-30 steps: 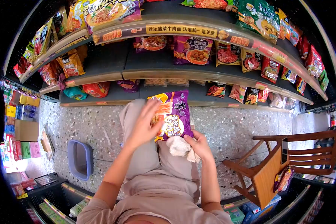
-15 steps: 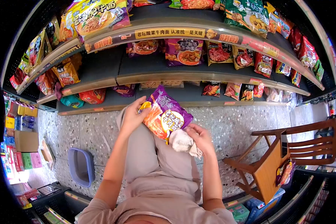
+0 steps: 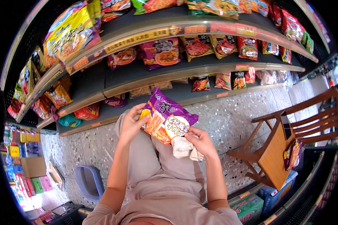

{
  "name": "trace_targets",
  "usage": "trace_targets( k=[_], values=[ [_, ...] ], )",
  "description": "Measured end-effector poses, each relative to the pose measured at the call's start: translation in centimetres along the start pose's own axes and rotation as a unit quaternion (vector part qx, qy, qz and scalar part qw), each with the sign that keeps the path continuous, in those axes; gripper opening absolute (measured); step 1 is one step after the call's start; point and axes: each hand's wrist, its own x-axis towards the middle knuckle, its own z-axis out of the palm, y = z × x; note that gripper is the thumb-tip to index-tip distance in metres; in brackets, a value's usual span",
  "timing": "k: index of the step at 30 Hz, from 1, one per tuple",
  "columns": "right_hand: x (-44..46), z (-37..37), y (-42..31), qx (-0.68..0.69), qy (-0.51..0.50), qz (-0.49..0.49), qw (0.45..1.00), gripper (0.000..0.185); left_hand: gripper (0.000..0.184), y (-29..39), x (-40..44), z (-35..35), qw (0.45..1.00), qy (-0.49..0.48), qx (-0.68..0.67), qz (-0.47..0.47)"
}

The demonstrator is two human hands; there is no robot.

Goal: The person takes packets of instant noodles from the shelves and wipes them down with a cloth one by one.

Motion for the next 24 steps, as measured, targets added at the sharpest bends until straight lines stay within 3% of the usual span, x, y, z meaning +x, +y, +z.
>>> trace_targets(
  k=[7, 11, 14, 16, 18, 21, 24],
  values=[
    [-5.1, -6.1, 0.3, 0.051, 0.101, -0.061, 0.992, 0.025, 0.046, 1.3, 1.8, 7.7, 0.988, -0.143, -0.059, -0.024],
    [-9.1, -8.9, 1.9, 0.121, 0.122, -0.091, 0.981, 0.028, 0.046, -0.3, 1.9, 11.9, 0.969, -0.215, -0.085, -0.091],
    [-12.4, -11.4, 4.9, 0.15, 0.214, -0.117, 0.958, 0.033, 0.045, -1.4, 1.6, 15.1, 0.954, -0.255, -0.102, -0.121],
    [-14.9, -13.8, 7.6, 0.245, 0.328, -0.129, 0.903, 0.032, 0.045, -1.9, 1.1, 16.9, 0.943, -0.274, -0.123, -0.144],
    [-17.8, -17.1, 11.5, 0.344, 0.47, -0.115, 0.804, 0.029, 0.044, -2.2, 0.7, 18.2, 0.934, -0.282, -0.147, -0.164],
    [-21.5, -21.0, 14.6, 0.478, 0.412, -0.178, 0.755, 0.027, 0.044, -1.7, 0.0, 19.2, 0.934, -0.281, -0.152, -0.16],
    [-22.4, -23.9, 16.6, 0.526, 0.348, -0.25, 0.734, 0.028, 0.046, -2.0, -0.3, 19.2, 0.932, -0.282, -0.157, -0.163]
  ],
)
